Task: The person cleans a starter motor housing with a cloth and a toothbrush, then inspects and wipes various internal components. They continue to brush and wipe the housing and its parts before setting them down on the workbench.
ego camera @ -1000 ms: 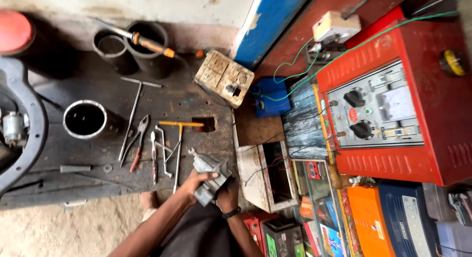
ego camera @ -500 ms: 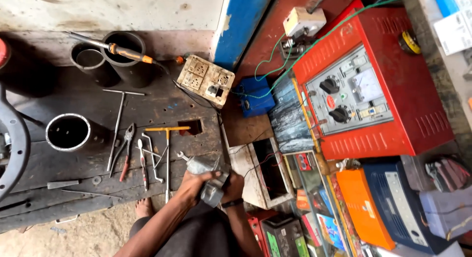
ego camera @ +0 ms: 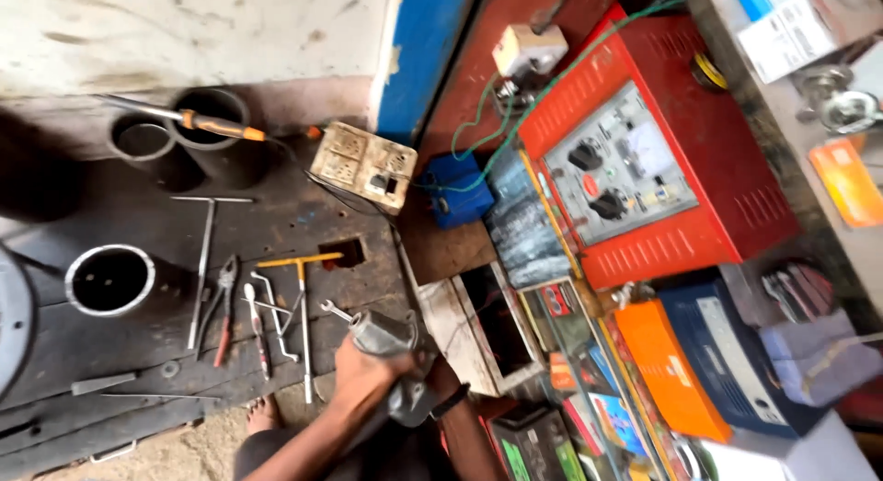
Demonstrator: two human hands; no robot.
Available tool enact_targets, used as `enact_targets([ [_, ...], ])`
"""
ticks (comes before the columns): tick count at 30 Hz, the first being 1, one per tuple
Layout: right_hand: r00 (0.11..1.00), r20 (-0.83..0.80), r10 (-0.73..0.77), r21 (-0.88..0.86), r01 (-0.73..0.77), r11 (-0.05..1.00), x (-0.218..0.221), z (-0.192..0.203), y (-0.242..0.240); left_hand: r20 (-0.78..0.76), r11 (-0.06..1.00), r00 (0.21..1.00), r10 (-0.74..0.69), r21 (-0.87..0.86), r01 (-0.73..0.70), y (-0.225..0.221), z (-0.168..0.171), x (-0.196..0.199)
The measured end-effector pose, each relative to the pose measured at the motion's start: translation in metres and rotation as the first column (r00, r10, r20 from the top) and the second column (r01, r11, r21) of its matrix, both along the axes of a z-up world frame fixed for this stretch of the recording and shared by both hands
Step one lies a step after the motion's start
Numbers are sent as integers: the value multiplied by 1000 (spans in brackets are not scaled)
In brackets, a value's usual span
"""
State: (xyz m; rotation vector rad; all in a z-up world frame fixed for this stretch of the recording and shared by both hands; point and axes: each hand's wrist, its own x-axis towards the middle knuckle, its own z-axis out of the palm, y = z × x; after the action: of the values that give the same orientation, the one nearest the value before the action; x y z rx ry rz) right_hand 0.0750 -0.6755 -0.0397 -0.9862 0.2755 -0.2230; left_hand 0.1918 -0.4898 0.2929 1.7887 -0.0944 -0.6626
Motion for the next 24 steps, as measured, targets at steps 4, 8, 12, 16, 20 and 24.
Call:
enact_targets([
  [4,988,-86,130,228,-108,968,-52,-42,13,-33,995,999,11,-98,-14,9,10,-13],
  [8,961,-224,161,-112,-189,975,-13,120,34,-25,993,1000,-3,-114,0,10,8,-13],
  [12,937,-321,138,-268,-230,936,-68,388,139,3,934,975,-221,-287,212,17,3,-6],
  [16,923,-300,240,284,-154,946,-30,225,135,13,812,927,-375,-477,335,12,-29,9],
  [20,927,-249,281,742,-4,670,-29,41,99,-285,806,875,-392,-565,177,14,-75,11],
  [24,904,-340,261,906,240,349,-31,-25,111,-439,920,881,-175,-392,-13,29,-129,-7],
])
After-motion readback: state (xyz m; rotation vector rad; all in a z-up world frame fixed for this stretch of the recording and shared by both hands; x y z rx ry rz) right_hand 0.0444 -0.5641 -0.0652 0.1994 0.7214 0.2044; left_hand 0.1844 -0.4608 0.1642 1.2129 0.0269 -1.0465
